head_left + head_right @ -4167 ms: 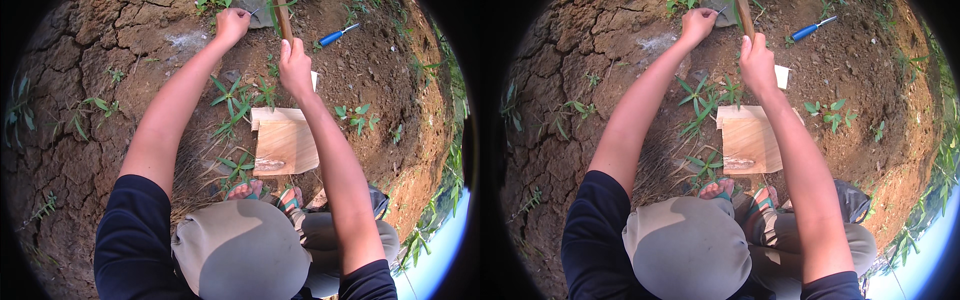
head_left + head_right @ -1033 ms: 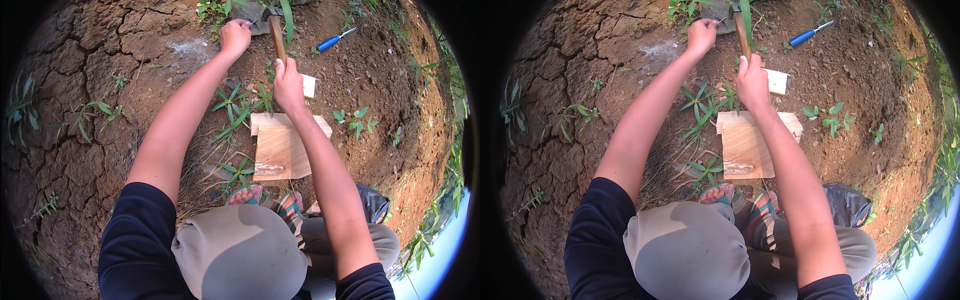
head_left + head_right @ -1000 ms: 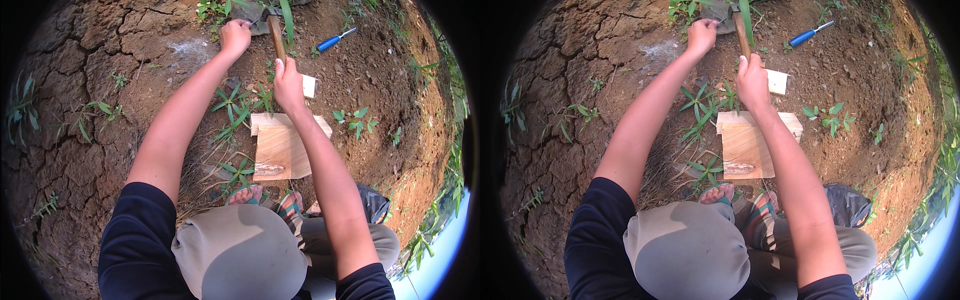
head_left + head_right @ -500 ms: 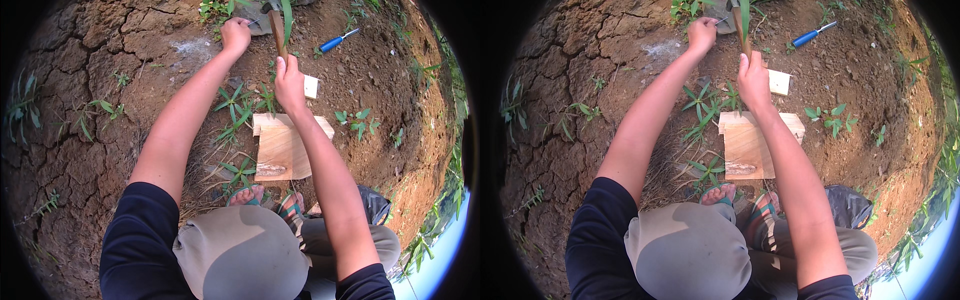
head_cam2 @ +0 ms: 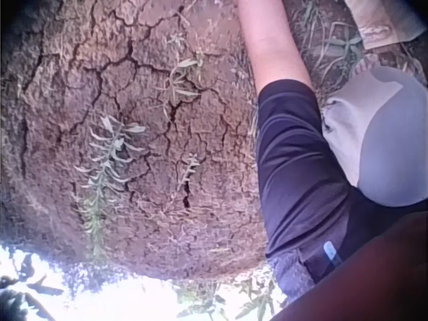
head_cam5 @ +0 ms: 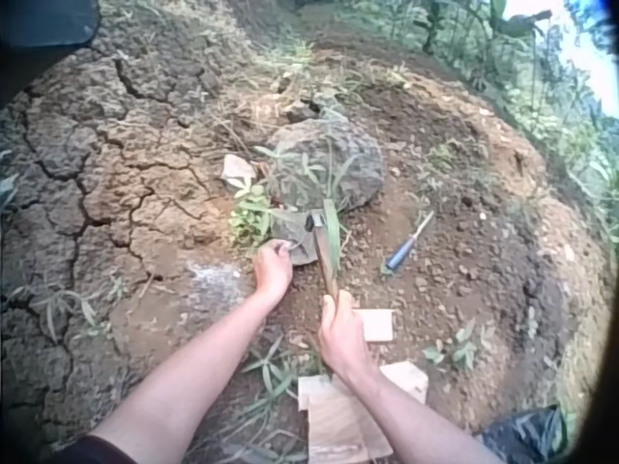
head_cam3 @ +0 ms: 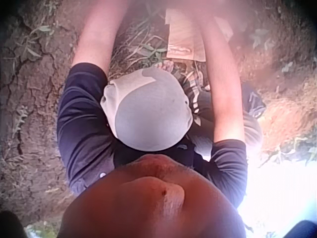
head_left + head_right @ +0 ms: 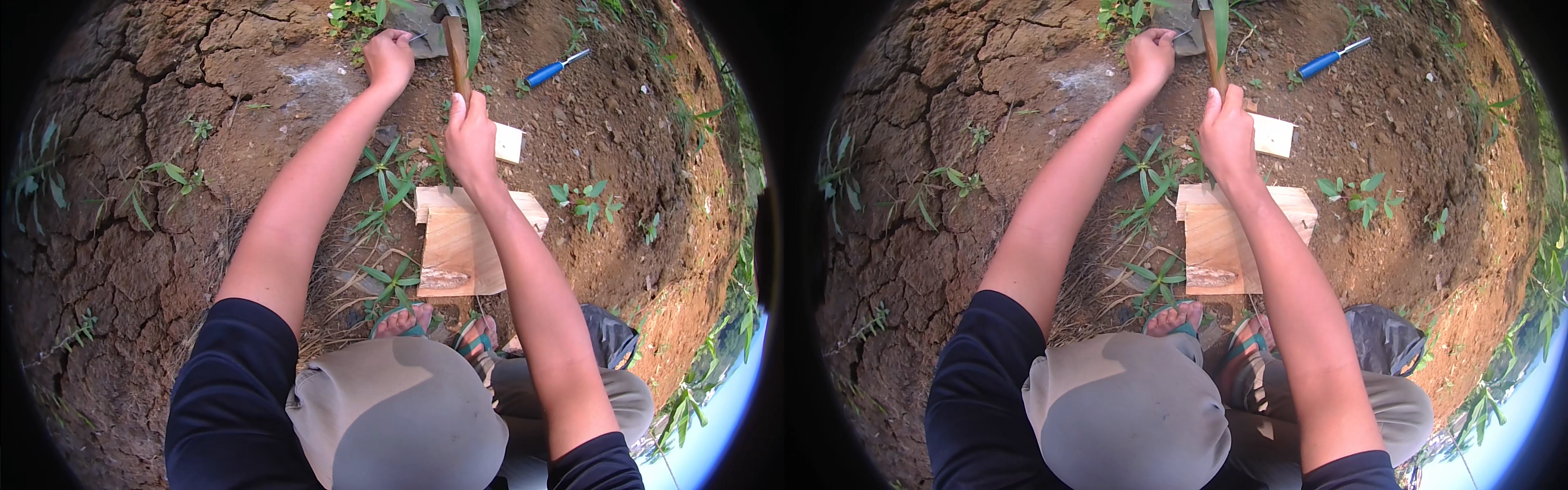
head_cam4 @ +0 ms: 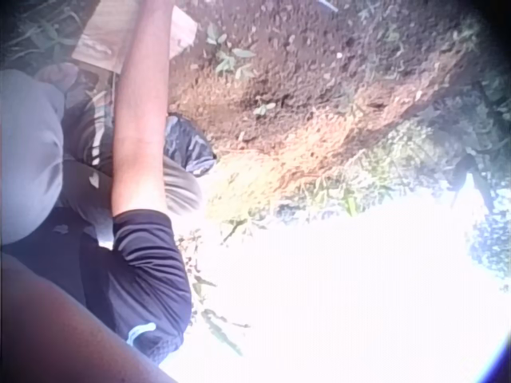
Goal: The person hammers nails into wooden boards while squatting on the ground. They hold the wood and nails by hand and strike the nails with a hammer to join the pieces together.
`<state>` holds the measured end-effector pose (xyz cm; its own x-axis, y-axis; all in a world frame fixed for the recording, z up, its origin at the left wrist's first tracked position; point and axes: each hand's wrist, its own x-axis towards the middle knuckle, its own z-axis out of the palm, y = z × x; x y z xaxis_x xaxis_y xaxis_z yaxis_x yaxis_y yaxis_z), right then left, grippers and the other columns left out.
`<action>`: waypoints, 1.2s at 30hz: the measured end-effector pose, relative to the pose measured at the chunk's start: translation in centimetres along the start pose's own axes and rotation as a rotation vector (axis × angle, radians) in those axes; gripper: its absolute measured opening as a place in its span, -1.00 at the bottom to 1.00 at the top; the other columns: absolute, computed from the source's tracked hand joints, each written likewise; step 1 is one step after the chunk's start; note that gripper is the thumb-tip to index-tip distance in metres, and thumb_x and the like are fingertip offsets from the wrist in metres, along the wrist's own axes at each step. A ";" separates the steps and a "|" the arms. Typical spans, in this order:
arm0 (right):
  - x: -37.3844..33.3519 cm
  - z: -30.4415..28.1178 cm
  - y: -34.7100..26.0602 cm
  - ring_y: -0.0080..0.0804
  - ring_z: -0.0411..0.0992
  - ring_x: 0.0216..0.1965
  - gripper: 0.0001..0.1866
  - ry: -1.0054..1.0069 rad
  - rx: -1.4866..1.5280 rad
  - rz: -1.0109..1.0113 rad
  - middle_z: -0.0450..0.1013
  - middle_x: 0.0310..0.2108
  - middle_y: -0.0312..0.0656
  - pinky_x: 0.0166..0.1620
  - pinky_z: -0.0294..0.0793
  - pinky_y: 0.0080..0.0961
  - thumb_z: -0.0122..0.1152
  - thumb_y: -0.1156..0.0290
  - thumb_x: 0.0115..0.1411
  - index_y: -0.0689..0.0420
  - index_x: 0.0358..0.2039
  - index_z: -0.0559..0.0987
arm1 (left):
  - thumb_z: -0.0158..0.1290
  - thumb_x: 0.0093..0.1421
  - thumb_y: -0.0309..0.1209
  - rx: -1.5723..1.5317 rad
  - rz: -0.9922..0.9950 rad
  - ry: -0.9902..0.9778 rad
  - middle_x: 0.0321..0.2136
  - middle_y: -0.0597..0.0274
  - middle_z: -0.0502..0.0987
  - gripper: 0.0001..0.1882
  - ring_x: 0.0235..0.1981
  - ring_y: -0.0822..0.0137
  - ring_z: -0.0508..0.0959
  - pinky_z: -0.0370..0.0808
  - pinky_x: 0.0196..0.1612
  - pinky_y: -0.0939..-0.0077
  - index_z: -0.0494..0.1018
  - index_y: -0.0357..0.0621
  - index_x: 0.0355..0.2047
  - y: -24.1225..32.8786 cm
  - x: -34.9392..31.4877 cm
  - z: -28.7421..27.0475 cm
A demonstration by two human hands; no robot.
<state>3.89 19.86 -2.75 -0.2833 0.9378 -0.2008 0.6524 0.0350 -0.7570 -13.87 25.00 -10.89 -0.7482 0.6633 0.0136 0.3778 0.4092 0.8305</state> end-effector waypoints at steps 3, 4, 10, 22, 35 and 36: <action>0.2 0.3 0.3 0.39 0.50 -0.35 -0.69 -0.031 -0.049 0.028 0.51 -0.42 0.29 -0.33 0.41 0.13 -0.09 0.19 0.49 0.21 -0.12 0.40 | 0.16 0.24 -0.35 -0.017 -0.013 0.017 -0.39 -0.08 0.68 -0.83 -0.29 -0.05 0.68 0.57 -0.15 0.16 0.70 -0.14 -0.30 0.3 -0.1 -0.2; 0.4 0.3 0.4 0.41 0.50 -0.35 -0.69 -0.043 -0.065 0.017 0.51 -0.43 0.32 -0.32 0.42 0.16 -0.10 0.18 0.49 0.21 -0.11 0.37 | 0.17 0.24 -0.35 -0.020 -0.019 0.020 -0.39 -0.08 0.68 -0.83 -0.30 -0.05 0.68 0.57 -0.15 0.15 0.70 -0.13 -0.30 0.3 -0.1 -0.2; 0.3 0.0 0.3 0.46 0.50 -0.33 -0.67 -0.055 -0.059 0.002 0.51 -0.43 0.38 -0.27 0.45 0.25 -0.13 0.15 0.48 0.22 -0.10 0.33 | 0.17 0.23 -0.36 -0.054 -0.064 -0.007 -0.41 -0.07 0.68 -0.84 -0.31 -0.06 0.68 0.57 -0.16 0.14 0.71 -0.13 -0.32 0.1 0.2 0.0; 0.6 0.3 1.4 0.45 0.50 -0.31 -0.67 -0.094 -0.068 0.039 0.51 -0.43 0.37 -0.27 0.44 0.25 -0.13 0.15 0.48 0.19 -0.06 0.34 | 0.17 0.22 -0.37 -0.073 -0.061 -0.006 -0.40 -0.05 0.68 -0.84 -0.29 -0.03 0.69 0.57 -0.12 0.18 0.71 -0.12 -0.32 -0.4 0.4 0.8; 0.4 -0.7 1.5 0.46 0.50 -0.32 -0.69 -0.021 -0.034 -0.003 0.52 -0.41 0.37 -0.28 0.43 0.26 -0.11 0.17 0.48 0.18 -0.06 0.34 | 0.15 0.26 -0.34 0.003 0.050 0.018 -0.53 0.11 0.68 -0.82 -0.56 0.25 0.65 0.56 -0.34 0.32 0.72 -0.10 -0.28 -0.8 0.6 0.9; 0.5 -0.5 1.8 0.46 0.50 -0.32 -0.69 -0.052 -0.066 0.004 0.52 -0.41 0.37 -0.28 0.43 0.26 -0.10 0.17 0.48 0.18 -0.06 0.34 | 0.15 0.26 -0.35 0.022 0.055 0.028 -0.51 0.10 0.68 -0.82 -0.53 0.23 0.66 0.56 -0.31 0.31 0.72 -0.10 -0.28 -0.6 0.5 0.9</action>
<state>5.29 20.53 -3.92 -0.3155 0.9187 -0.2375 0.6984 0.0554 -0.7136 -13.97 25.67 -11.91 -0.7409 0.6675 0.0743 0.4301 0.3866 0.8158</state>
